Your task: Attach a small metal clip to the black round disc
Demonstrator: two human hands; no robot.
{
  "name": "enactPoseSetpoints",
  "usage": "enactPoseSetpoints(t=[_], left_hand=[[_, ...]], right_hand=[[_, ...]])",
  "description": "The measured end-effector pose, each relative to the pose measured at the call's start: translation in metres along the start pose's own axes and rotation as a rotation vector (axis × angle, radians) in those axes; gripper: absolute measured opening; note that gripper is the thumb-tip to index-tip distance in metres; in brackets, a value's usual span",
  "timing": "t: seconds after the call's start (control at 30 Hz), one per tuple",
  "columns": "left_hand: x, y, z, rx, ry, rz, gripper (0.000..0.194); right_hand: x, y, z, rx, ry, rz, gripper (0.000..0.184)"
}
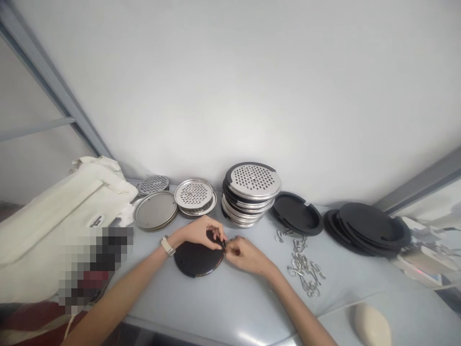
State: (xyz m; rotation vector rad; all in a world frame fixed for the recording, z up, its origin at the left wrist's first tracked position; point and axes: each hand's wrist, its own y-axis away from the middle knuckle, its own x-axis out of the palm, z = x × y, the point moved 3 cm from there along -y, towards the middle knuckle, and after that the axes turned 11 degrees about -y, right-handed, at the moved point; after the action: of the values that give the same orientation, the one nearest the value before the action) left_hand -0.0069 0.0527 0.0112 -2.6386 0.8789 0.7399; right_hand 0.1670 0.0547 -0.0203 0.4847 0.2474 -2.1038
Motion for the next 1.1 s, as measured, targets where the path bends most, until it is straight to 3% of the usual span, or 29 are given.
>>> enactPoseSetpoints(t=[0.53, 1.1], left_hand=[[0.000, 0.000, -0.002, -0.004, 0.006, 0.007, 0.020], [-0.001, 0.000, -0.004, -0.002, 0.017, 0.010, 0.019]], right_hand=[[-0.001, 0.002, 0.009, -0.036, 0.083, -0.023, 0.023], [-0.002, 0.002, 0.010, -0.048, 0.128, -0.024, 0.040]])
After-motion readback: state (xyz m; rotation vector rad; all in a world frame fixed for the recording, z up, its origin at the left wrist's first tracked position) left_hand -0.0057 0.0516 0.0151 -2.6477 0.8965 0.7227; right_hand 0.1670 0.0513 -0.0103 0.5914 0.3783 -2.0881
